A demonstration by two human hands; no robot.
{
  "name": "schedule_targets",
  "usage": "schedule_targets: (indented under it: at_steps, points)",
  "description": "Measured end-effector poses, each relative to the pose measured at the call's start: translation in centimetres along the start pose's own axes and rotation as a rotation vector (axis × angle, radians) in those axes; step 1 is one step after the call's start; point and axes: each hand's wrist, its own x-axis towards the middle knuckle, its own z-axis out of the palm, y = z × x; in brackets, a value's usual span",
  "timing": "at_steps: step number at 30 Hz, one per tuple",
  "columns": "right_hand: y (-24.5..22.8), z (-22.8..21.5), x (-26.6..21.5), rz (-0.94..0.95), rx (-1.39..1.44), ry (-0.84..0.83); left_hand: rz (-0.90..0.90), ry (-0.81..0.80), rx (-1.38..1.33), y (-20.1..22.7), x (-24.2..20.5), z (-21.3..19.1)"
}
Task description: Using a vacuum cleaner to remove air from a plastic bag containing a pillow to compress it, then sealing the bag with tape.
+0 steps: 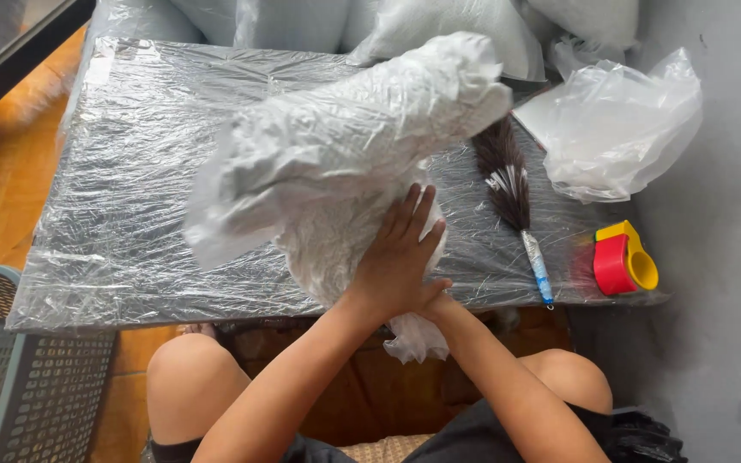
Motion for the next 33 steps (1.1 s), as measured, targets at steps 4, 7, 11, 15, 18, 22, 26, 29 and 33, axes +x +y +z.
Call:
schedule_targets:
  at_steps: [4,7,11,15,18,22,26,29,33]
  points:
    - [-1.5,-0.3,-0.9,-0.087,0.040,0.040,-0.204,0.069,0.154,-2.3,-0.4,0.7]
    - [-10.7,-2.6,-5.3,0.378,0.658,0.210,-0.449,0.035,0.096,-4.5,-1.0,0.4]
    - [-13.4,-3.1,-6.2,0.375,0.843,0.278,-0.519,0.132,-0.079,-5.4,-2.1,-0.7]
    - [-11.9,-3.6,-6.6,0.361,0.976,0.330,-0.783,0.447,0.028,-10.2,-5.8,0.2]
    - [-10.2,-4.0,-6.5,0.344,0.994,0.359,-1.135,0.477,-0.316,-14.6,-9.1,1.1]
    - [-13.4,-4.9,-7.5,0.317,0.987,0.357,-1.357,0.391,-0.983,-13.4,-9.6,3.8]
    - [-14.6,-5.4,-7.8,0.239,0.630,0.279,-1.212,0.637,-1.183,-9.1,-6.4,1.1]
    - [-15.8,-5.9,-8.7,0.237,0.338,0.199,-1.172,0.731,-1.153,-7.5,-4.4,-1.2]
    - [-14.9,-6.6,-9.7,0.379,-0.037,0.243,-1.065,0.694,-1.034,-9.3,-1.8,0.9]
